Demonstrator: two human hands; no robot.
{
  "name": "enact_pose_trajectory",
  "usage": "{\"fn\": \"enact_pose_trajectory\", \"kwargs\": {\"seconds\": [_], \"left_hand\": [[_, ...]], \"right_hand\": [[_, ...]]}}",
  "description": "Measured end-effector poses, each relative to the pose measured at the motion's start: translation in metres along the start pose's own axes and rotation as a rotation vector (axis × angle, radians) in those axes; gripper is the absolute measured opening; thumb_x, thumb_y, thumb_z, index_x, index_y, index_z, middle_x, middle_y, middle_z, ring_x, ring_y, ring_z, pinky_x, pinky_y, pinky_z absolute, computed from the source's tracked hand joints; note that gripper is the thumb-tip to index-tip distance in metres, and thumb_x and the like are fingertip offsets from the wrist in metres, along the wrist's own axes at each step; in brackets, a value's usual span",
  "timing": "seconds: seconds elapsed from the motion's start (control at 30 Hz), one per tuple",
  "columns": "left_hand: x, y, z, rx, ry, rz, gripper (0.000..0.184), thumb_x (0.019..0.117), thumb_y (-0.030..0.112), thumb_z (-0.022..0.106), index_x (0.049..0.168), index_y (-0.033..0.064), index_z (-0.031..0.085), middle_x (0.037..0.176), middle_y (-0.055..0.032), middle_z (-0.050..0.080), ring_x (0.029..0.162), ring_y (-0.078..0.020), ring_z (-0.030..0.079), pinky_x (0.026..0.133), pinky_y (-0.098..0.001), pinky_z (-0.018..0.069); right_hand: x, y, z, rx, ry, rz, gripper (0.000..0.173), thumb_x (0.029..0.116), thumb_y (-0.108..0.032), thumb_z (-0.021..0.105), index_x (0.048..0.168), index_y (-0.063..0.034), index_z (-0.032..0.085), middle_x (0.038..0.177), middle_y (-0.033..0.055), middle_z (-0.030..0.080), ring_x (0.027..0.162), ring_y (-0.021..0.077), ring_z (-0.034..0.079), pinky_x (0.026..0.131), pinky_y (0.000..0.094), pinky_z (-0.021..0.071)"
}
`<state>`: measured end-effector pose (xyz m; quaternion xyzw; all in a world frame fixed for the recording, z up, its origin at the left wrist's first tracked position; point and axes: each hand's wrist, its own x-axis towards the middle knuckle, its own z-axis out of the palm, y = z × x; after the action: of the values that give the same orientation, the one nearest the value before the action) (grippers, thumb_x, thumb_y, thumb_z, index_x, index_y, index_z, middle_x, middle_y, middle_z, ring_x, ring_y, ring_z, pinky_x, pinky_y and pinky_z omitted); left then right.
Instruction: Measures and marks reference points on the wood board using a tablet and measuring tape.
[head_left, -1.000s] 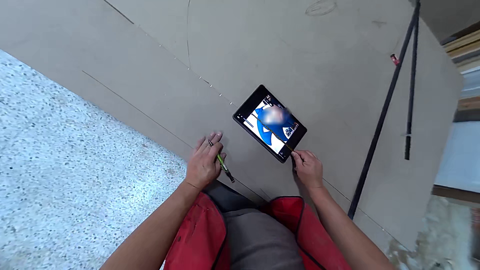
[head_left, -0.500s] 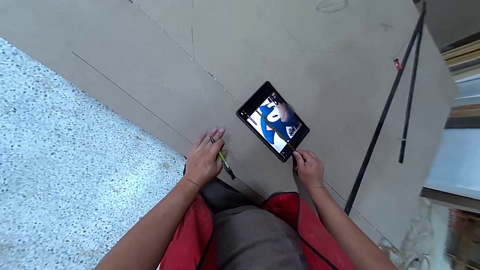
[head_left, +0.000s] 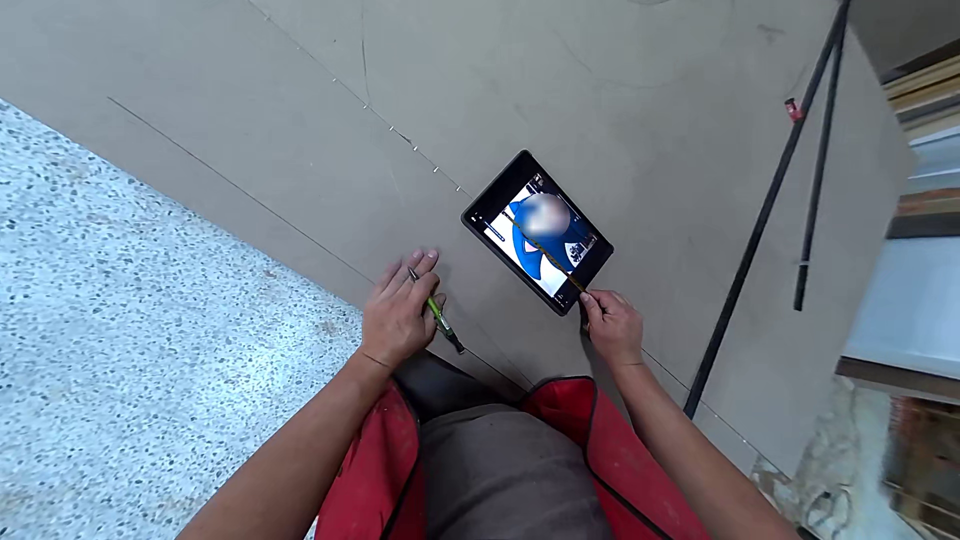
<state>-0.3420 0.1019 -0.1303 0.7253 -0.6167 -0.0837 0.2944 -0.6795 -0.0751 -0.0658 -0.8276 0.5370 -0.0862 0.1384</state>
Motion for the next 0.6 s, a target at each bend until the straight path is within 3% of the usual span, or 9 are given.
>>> {"fn": "enact_pose_trajectory", "kwargs": {"seconds": [0.2,0.6], "left_hand": [[0.0002,0.0005,-0.0006,0.002,-0.009,-0.007,0.039,0.1053,0.034,0.046,0.122,0.0064,0.067,0.156,-0.0054,0.052,0.150,-0.0215,0.041,0.126,-0.0474,0.0285],[0.0001,0.0003,0.0012,0.004,0.015,-0.006,0.037,0.1048,0.034,0.047,0.119,0.0059,0.068,0.155,-0.0058,0.053,0.148,-0.0221,0.043,0.125,-0.0474,0.0296]], "right_hand": [[0.0007,-0.0007,-0.0004,0.012,0.012,-0.023,0.027,0.1043,-0.031,0.060,0.102,-0.0121,0.079,0.102,0.0030,0.077,0.103,0.0188,0.071,0.094,0.0402,0.0563],[-0.0006,0.0004,-0.0002,0.023,0.023,-0.038,0.026,0.1041,-0.031,0.060,0.100,-0.0129,0.079,0.101,0.0012,0.077,0.103,0.0164,0.070,0.093,0.0365,0.0552]]}}
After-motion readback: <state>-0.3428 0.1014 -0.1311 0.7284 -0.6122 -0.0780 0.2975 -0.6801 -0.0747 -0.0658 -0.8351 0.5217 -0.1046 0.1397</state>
